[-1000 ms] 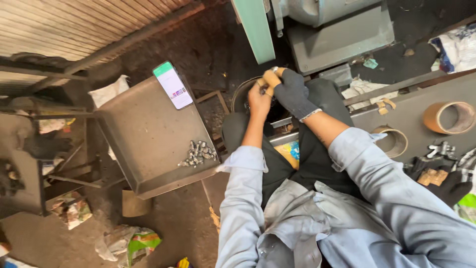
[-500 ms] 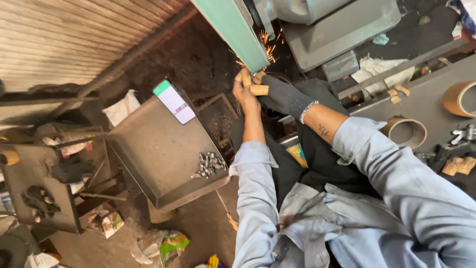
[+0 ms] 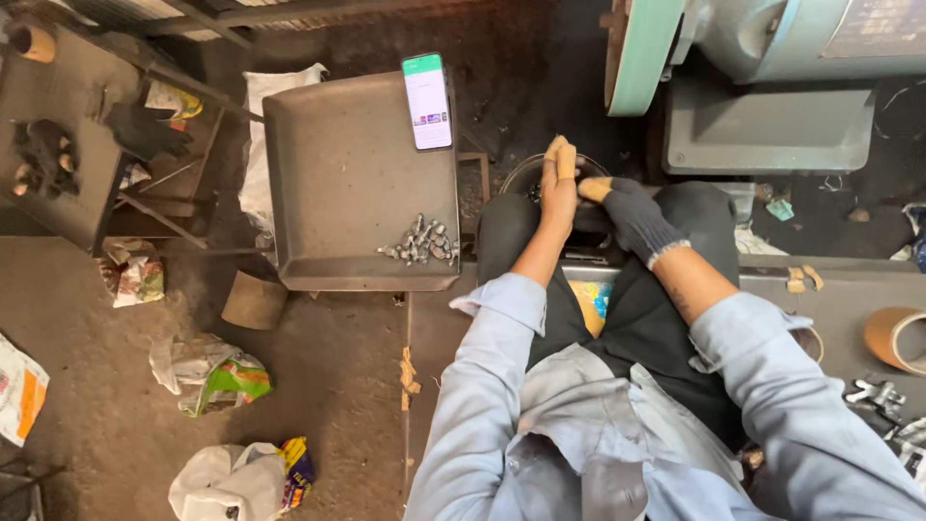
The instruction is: The person sits on the floor and grinds small metal workpieces against a running bench grinder, producing sparks, then places the ground pieces onto a metal tray beside them. They repeatedly pick new pieces from a container, grind them, and set finished pieces on the tray.
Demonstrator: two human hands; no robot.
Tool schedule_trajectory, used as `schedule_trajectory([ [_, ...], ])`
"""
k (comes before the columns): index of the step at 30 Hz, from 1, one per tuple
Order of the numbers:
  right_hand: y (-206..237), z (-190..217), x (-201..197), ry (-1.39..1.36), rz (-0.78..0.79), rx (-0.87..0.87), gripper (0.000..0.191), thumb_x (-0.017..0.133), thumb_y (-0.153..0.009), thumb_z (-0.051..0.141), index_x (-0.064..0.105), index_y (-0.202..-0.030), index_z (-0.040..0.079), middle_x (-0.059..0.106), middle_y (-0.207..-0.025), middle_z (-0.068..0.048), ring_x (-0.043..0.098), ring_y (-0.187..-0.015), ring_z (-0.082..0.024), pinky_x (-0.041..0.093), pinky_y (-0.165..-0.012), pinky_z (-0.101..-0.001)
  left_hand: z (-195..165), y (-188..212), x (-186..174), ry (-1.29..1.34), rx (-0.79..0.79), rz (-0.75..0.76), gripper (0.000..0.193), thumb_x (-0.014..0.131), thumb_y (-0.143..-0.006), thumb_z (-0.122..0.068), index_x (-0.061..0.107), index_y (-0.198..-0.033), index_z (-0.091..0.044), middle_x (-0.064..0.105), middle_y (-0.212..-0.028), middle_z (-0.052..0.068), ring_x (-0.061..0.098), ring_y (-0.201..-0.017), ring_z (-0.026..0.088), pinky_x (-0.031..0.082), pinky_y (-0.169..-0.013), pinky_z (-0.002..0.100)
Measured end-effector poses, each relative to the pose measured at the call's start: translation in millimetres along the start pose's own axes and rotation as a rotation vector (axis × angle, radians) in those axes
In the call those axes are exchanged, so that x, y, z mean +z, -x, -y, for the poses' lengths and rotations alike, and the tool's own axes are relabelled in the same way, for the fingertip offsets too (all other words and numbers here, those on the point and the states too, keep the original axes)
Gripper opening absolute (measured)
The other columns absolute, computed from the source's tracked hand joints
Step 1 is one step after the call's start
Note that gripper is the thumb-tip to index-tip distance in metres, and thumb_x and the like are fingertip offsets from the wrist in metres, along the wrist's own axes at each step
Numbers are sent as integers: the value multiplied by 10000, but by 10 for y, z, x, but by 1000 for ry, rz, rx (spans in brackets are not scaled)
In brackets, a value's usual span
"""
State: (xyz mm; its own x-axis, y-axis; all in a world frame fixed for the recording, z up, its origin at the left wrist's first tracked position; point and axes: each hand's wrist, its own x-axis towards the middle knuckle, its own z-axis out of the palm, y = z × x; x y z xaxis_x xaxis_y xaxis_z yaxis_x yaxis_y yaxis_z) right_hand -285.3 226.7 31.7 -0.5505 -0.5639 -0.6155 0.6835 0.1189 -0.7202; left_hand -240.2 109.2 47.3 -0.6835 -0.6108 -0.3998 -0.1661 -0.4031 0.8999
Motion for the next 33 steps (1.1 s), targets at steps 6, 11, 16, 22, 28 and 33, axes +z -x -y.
schedule_trajectory([
  [6,525,64,-177,-236,123,-95,303,716,-958,241,676,-1185,44,706,-1035,-35,652,-910,-140,535,-791,-310,137,424,-294,114,-319,543,306,653,-1010,-256,665,-1242,-58,637,-948,-6,543,-722,99,424,-534,258],
  [11,599,327,-239,-423,388,-208,466,779,-953,300,685,-1287,-11,683,-1103,-58,615,-965,-138,513,-878,-317,156,311,-133,288,-353,949,284,663,-1098,-266,685,-1173,8,518,-762,10,441,-549,71,326,-483,254],
  [16,104,519,-226,-117,77,-225,412,802,-842,254,638,-1182,89,673,-952,-10,615,-603,-82,512,-515,-227,322,-272,231,621,-452,727,272,632,-1019,-327,617,-1149,-89,560,-817,-23,451,-557,66,346,-511,249],
  [22,-441,404,-174,5,-134,-85,301,761,-925,267,662,-1082,29,656,-779,-28,598,-536,-85,493,-476,-220,667,-552,320,719,-580,432,205,650,-1027,-286,595,-1094,-100,484,-754,-57,423,-550,59,321,-487,234],
  [28,117,695,-80,-28,193,-216,440,727,-906,225,614,-1293,49,696,-960,-41,659,-736,-110,555,-638,-251,490,-468,38,394,-360,617,120,688,-970,-196,685,-1054,-111,572,-753,-45,515,-588,69,394,-517,230],
  [33,855,964,-117,1086,49,-970,395,729,-968,200,590,-1297,31,683,-1081,-79,670,-943,-166,577,-813,-324,-48,-249,-313,-689,357,653,177,762,-957,-231,764,-983,-56,793,-882,75,775,-778,167,576,-696,290],
])
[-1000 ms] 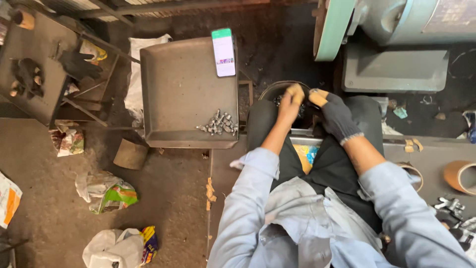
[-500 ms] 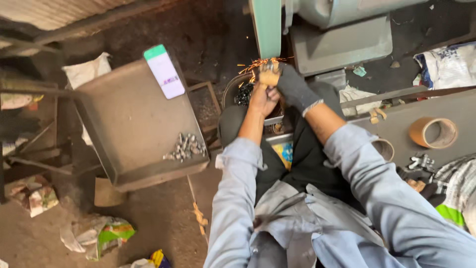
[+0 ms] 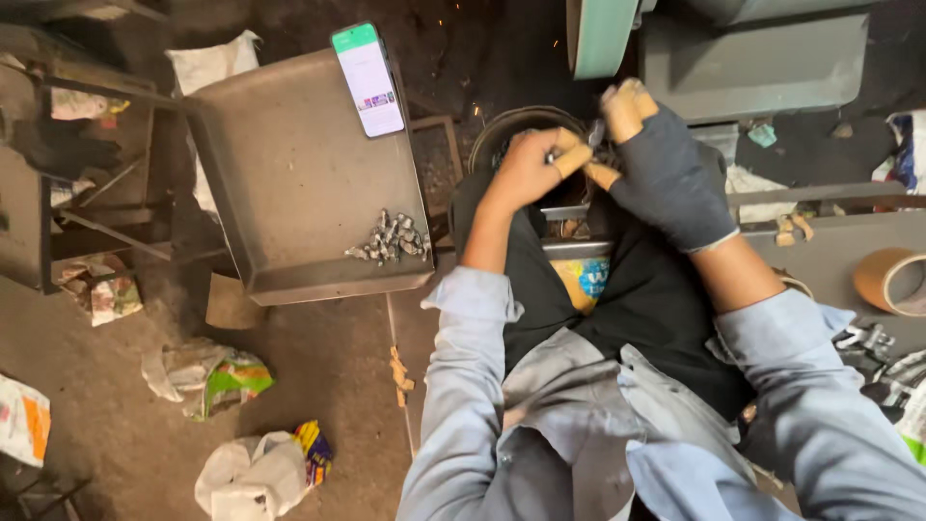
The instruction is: The person sits on the floor and grinds small metal workpieces against a running bench grinder, producing sparks, then places the ground pieces onto a metal tray beside them. They repeatedly pick new pieces from a container, grind them, and set finished pieces on the tray.
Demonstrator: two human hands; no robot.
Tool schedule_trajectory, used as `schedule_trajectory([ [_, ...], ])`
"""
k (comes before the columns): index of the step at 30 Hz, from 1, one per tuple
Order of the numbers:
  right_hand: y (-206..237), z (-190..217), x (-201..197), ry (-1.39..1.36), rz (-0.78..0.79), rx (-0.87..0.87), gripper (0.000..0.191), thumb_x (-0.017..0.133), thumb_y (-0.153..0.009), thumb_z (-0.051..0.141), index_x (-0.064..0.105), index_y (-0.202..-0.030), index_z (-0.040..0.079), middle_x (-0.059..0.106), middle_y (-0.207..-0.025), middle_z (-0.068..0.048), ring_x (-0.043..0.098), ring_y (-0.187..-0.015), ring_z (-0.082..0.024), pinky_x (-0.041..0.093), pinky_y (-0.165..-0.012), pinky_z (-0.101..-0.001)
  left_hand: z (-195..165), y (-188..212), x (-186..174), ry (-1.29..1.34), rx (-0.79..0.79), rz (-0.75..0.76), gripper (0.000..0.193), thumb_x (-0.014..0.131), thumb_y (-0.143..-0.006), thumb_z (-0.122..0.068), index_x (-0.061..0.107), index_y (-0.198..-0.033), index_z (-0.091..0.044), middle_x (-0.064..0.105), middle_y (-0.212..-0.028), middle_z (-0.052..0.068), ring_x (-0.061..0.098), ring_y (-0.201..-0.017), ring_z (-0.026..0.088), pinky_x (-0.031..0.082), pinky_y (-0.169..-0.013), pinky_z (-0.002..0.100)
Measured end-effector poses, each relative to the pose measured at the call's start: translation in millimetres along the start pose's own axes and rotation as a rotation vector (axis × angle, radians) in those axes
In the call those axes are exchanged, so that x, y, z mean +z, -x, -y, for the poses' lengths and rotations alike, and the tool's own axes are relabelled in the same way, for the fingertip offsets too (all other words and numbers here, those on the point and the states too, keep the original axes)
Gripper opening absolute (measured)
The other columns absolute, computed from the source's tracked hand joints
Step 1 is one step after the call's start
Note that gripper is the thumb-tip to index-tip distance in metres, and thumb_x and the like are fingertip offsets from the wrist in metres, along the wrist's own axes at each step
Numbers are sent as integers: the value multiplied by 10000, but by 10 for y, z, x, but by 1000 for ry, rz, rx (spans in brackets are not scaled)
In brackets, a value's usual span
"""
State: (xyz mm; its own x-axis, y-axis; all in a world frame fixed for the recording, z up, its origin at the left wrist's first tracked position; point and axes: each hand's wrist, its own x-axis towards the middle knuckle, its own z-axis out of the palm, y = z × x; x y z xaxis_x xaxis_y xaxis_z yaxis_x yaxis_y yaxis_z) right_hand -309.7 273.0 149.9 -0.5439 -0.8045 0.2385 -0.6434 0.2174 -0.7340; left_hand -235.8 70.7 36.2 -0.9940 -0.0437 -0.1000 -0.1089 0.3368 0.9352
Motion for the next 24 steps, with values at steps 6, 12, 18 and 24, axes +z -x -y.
schedule_trajectory([
  [6,320,-241,456,-359,-132,492,282,685,-1073,239,637,-1243,18,667,-1110,-117,639,-999,-217,543,-870,-370,-360,326,421,223,63,-414,246,727,-999,-203,714,-1207,-73,769,-1106,112,772,-992,221,610,-859,317],
  [12,267,-609,889,-1744,-380,802,297,638,-1015,284,631,-1168,30,664,-1119,-96,655,-1023,-218,573,-918,-391,-344,284,603,-192,244,-583,395,819,-911,-212,713,-1273,-94,756,-1107,102,746,-952,192,603,-824,329],
  [18,-90,-924,1223,-1655,-220,425,283,700,-1047,173,543,-1228,23,614,-1197,-75,589,-1122,-186,494,-997,-345,254,-466,443,947,-221,-537,362,705,-982,-149,691,-1320,-20,711,-1138,90,637,-921,173,516,-798,312],
  [24,-165,-912,1154,-875,-129,109,673,778,-958,170,344,-1374,-131,485,-1276,-162,463,-1195,-213,414,-1024,-350,522,-405,340,1371,-46,-447,222,687,-1044,-161,655,-1189,4,695,-1122,85,649,-889,159,522,-741,310],
])
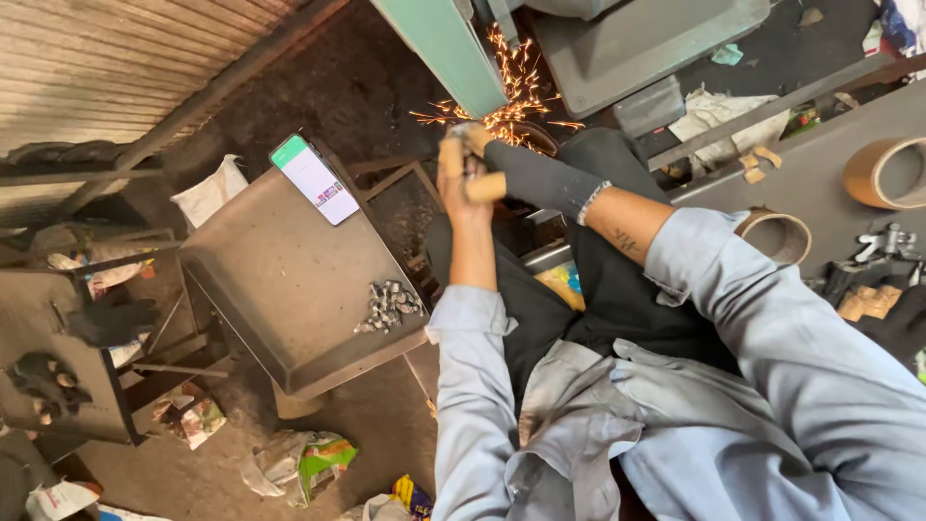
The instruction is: The person sits on the floor and grinds small metal workpieces against a running bench grinder, producing sparks, then places the ground pieces onto a metal tray beside them. They repeatedly pick new pieces from a container, grind them, and set finished pieces on the tray.
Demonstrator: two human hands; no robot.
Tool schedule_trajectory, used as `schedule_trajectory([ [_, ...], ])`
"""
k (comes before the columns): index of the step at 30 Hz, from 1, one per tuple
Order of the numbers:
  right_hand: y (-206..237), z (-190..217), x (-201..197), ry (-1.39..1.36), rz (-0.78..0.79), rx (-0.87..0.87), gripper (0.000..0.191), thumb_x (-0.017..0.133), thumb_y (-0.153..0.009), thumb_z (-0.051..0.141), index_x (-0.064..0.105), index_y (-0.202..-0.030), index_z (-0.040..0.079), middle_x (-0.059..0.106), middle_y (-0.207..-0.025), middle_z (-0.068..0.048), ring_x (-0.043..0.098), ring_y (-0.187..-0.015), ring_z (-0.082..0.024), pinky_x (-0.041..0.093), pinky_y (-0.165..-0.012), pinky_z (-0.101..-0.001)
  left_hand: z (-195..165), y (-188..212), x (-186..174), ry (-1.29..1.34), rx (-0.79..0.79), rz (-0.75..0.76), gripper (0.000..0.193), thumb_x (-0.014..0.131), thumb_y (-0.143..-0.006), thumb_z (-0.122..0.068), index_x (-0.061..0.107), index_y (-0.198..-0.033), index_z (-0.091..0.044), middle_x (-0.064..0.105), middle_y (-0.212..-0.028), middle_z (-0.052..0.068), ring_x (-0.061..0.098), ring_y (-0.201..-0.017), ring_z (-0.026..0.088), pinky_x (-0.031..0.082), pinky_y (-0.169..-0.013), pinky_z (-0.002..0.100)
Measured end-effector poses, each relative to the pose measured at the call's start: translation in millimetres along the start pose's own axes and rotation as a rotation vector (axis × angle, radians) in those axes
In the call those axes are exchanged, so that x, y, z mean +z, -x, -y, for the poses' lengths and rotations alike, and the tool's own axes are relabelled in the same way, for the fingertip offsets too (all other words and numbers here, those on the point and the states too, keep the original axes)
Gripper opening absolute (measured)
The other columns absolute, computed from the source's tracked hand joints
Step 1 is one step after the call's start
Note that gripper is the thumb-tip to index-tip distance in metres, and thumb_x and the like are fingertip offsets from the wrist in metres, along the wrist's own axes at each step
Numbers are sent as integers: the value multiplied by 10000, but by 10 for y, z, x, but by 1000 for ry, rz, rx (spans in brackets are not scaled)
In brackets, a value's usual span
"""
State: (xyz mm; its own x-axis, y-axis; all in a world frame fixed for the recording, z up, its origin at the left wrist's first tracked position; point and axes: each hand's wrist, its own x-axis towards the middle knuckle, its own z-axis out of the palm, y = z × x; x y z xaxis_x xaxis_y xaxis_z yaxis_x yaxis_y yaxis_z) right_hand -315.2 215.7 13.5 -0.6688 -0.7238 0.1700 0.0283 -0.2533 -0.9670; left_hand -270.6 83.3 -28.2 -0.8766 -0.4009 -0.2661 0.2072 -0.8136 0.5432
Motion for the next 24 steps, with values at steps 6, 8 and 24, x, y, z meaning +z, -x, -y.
schedule_trajectory([
  [6,228,835,-81,177,-190,660,417,699,-929,324,692,-1221,27,719,-1001,-36,657,-928,-116,524,-838,-297,12,535,179,-1313,142,54,262,812,-864,-208,758,-1030,-12,748,-889,58,663,-819,128,558,-760,306],
  [8,207,1002,-157,279,-218,739,361,714,-915,312,727,-1151,40,713,-938,-33,626,-842,-134,488,-748,-316,21,493,276,-1290,0,195,270,816,-845,-208,756,-1021,-12,752,-880,63,666,-809,115,556,-751,301],
  [24,-82,623,-144,446,-398,358,352,682,-991,341,755,-1028,-2,718,-830,-116,651,-804,-150,517,-753,-335,170,-104,119,-1190,127,244,253,714,-827,-87,720,-1051,31,740,-926,100,694,-836,209,547,-748,384],
])
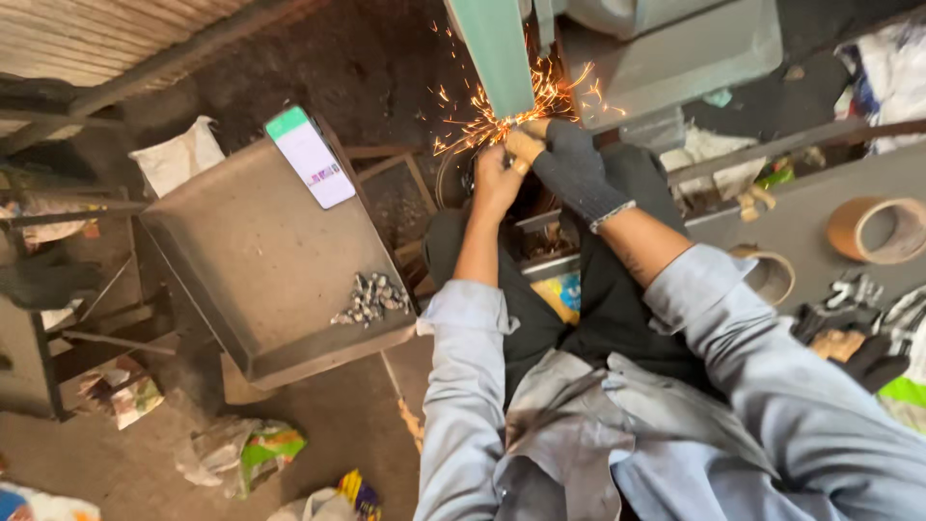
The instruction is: The person sits on the floor and grinds small metal workpieces against a running bench grinder, producing sparks, then places the ground pieces onto a metal tray beside them. They repeatedly pick new pieces from a container, grind them, and set finished pieces on the tray.
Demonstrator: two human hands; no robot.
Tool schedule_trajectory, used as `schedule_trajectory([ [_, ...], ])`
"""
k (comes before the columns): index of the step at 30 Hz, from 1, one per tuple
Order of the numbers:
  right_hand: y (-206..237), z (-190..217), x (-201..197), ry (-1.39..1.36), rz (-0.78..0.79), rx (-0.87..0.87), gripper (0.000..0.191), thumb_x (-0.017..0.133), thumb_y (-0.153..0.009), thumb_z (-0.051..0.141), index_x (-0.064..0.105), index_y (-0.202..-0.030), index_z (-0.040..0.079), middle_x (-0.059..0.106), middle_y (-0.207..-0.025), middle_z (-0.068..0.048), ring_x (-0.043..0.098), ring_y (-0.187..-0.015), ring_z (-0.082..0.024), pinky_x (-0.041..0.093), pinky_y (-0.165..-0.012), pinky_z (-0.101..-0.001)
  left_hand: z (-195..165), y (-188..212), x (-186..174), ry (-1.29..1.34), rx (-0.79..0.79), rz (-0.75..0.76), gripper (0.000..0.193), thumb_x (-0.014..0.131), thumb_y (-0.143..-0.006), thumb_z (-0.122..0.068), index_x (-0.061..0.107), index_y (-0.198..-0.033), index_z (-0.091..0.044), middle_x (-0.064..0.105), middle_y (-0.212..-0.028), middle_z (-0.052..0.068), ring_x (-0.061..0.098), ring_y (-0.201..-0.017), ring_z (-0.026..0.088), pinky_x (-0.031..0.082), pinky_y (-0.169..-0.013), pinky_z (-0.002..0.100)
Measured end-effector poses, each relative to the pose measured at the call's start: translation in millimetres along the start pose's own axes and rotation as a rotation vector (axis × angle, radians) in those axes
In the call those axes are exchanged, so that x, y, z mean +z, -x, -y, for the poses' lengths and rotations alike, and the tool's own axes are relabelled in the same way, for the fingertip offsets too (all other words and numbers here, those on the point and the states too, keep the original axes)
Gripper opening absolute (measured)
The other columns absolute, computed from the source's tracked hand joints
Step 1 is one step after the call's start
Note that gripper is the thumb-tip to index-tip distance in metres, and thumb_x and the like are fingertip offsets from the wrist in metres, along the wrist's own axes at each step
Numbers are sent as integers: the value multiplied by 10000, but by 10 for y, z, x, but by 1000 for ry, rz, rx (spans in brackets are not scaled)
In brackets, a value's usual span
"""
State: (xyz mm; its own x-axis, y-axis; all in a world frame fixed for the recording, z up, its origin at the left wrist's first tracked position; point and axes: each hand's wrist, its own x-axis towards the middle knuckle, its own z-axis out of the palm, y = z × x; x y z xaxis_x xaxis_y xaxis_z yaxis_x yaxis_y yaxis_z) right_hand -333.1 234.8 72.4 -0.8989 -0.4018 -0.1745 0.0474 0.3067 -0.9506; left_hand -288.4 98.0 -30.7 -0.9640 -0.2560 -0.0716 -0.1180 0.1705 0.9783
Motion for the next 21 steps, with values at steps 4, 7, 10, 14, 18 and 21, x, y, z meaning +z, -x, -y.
schedule_trajectory([
  [4,151,113,75,56,-181,-233,453,768,-933,331,684,-1124,-71,725,-982,-144,695,-892,-191,545,-766,-350,-179,148,13,-274,170,-135,244,806,-843,-164,741,-1009,2,753,-961,137,728,-878,277,577,-762,387],
  [7,184,108,113,123,-178,-107,357,738,-937,315,719,-982,-39,692,-866,-121,663,-761,-194,525,-700,-341,-284,297,95,-208,196,-321,247,794,-908,-181,732,-1077,-12,736,-924,101,724,-788,200,581,-726,354],
  [10,217,-30,79,-582,130,283,350,557,-1081,315,674,-1023,-11,673,-821,-101,576,-626,-233,464,-582,-363,-266,472,93,789,-330,-22,321,732,-947,-205,669,-1233,-75,667,-878,18,551,-560,93,404,-461,244],
  [14,205,-233,90,-680,169,152,205,586,-1062,205,695,-1098,35,674,-1011,-15,600,-956,-112,502,-867,-276,-166,504,-13,714,-279,-135,357,697,-984,-192,649,-1310,-54,682,-890,49,489,-556,52,360,-472,213],
  [18,69,-251,164,-976,302,293,194,638,-1022,204,618,-1125,41,641,-1039,-39,603,-963,-156,520,-883,-325,-160,206,-46,586,-209,-292,340,710,-996,-143,653,-1307,-19,669,-915,63,509,-609,63,391,-515,222],
  [21,-10,-217,254,-1142,408,193,344,685,-972,176,546,-1250,29,590,-1196,-32,576,-1113,-130,494,-985,-302,-167,-14,-28,544,-48,-365,323,704,-991,-124,643,-1279,9,690,-1105,62,625,-902,89,504,-801,245],
])
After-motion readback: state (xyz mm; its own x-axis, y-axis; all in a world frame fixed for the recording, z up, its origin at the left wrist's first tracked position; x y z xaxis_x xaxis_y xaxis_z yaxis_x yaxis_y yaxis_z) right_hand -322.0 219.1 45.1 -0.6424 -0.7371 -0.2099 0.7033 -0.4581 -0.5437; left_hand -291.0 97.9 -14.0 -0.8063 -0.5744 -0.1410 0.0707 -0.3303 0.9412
